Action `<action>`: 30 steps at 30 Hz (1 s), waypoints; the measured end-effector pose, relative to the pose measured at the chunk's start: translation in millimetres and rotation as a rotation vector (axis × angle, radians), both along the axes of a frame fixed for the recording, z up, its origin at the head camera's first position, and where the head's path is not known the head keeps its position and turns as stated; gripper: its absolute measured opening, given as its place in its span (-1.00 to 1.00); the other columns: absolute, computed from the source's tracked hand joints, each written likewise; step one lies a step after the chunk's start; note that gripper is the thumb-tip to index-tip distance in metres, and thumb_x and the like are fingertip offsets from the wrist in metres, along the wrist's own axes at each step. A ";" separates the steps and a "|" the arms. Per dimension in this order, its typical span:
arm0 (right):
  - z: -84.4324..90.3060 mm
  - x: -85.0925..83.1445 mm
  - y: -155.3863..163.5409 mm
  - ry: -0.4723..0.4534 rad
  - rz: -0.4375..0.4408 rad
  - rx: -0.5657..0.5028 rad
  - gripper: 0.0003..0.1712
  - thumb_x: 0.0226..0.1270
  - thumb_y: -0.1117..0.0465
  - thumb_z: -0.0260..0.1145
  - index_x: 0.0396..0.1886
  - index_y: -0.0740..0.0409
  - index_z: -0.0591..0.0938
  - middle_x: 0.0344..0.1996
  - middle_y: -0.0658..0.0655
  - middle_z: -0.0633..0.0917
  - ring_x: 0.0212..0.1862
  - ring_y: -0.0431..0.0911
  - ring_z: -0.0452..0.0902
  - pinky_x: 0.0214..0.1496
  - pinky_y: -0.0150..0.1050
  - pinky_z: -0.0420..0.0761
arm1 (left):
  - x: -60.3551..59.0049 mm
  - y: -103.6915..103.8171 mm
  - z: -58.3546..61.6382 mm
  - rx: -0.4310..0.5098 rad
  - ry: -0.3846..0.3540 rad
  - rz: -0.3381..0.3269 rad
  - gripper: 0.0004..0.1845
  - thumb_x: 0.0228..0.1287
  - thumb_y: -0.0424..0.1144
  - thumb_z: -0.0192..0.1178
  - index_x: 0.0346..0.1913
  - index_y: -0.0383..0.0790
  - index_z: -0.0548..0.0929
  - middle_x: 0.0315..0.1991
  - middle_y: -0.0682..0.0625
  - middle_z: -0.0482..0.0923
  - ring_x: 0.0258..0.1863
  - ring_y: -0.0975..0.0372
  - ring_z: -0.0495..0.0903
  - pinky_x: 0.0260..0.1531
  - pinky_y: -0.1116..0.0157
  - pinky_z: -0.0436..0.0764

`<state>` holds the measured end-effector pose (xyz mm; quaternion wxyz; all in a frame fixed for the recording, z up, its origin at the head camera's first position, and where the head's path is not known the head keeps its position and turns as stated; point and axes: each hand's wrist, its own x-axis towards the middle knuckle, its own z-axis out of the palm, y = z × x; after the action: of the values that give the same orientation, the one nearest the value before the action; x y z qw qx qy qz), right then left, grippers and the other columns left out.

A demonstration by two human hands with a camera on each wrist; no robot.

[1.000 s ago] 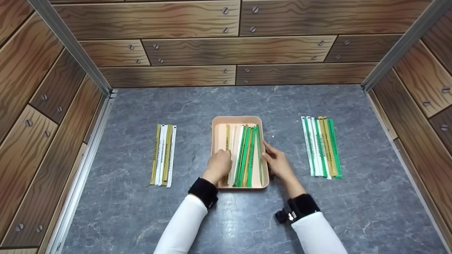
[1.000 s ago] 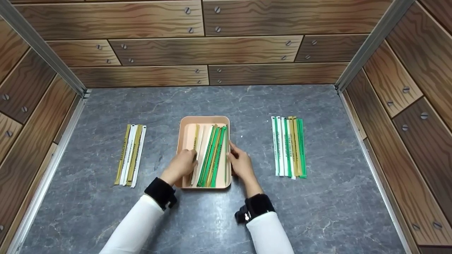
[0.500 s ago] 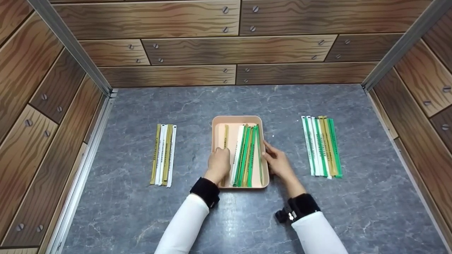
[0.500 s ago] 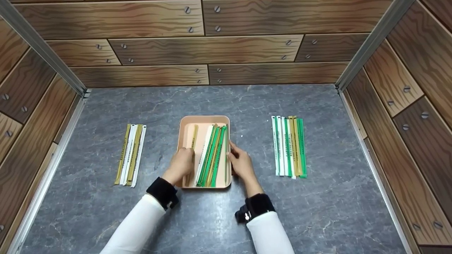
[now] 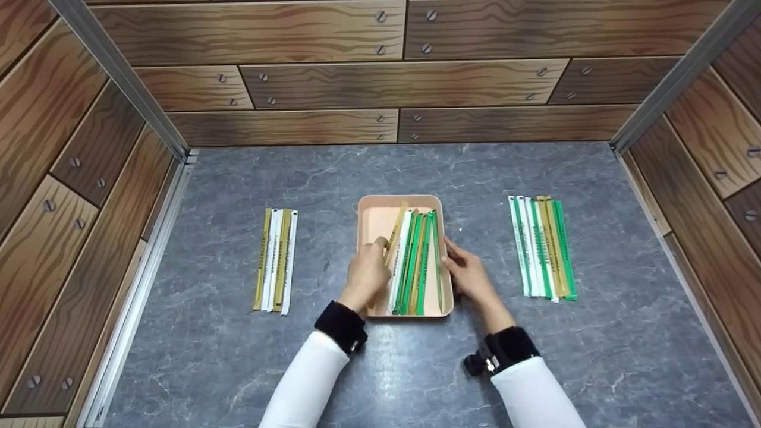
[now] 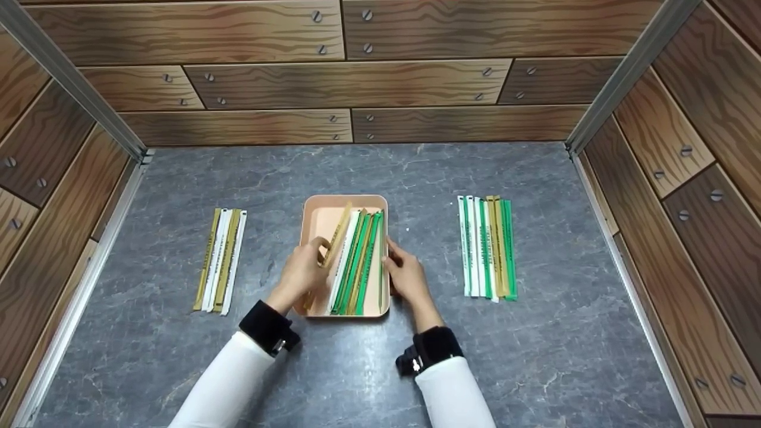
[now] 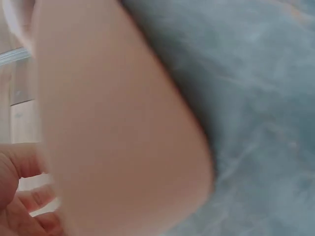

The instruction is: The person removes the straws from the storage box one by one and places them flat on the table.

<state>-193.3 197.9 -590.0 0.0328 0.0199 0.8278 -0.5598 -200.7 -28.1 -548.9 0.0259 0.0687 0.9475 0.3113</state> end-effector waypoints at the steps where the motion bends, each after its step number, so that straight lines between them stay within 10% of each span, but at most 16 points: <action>1: -0.3 -0.3 0.0 -0.003 -0.001 -0.001 -0.42 0.41 0.35 0.23 0.40 0.14 0.41 0.00 0.42 0.63 -0.09 0.10 0.60 -0.15 -0.20 0.63 | 0.4 -1.5 4.5 0.024 0.003 0.011 -0.49 -0.15 -0.59 0.22 0.00 -0.24 0.60 -0.30 -0.15 0.61 -0.39 0.02 0.60 -0.46 0.12 0.59; 12: -2.7 -2.9 1.0 -0.025 -0.006 -0.001 -0.41 0.40 0.33 0.24 0.41 0.09 0.41 0.02 0.41 0.63 -0.12 0.10 0.62 -0.30 -0.21 0.67 | 1.7 -37.4 33.8 0.104 0.098 0.137 -0.50 -0.10 -0.53 0.25 0.03 -0.21 0.59 -0.39 -0.12 0.63 -0.44 0.01 0.61 -0.47 0.08 0.59; 23: 14.1 3.9 -2.9 -0.037 0.010 -0.040 -0.43 0.43 0.35 0.20 0.41 0.21 0.38 0.07 0.47 0.59 -0.08 0.14 0.60 -0.26 -0.15 0.67 | -0.4 -86.4 16.0 0.144 0.021 0.286 -0.37 -0.07 -0.64 0.14 0.18 -0.25 0.61 -0.21 -0.20 0.68 -0.25 -0.04 0.64 -0.22 0.03 0.63; 30: -1.7 -1.7 1.7 -0.045 -0.012 -0.048 -0.42 0.42 0.31 0.23 0.42 0.09 0.40 0.05 0.41 0.61 -0.13 0.08 0.62 -0.29 -0.16 0.69 | -1.5 -117.9 -1.6 0.012 0.052 0.320 -0.52 -0.04 -0.55 0.24 0.05 -0.30 0.69 -0.09 -0.31 0.66 -0.12 -0.17 0.63 -0.20 -0.08 0.59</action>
<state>-195.1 199.6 -591.7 0.0486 0.0367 0.8129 -0.5792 -202.2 -146.0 -550.5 -0.0488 -0.0751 0.9447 0.3154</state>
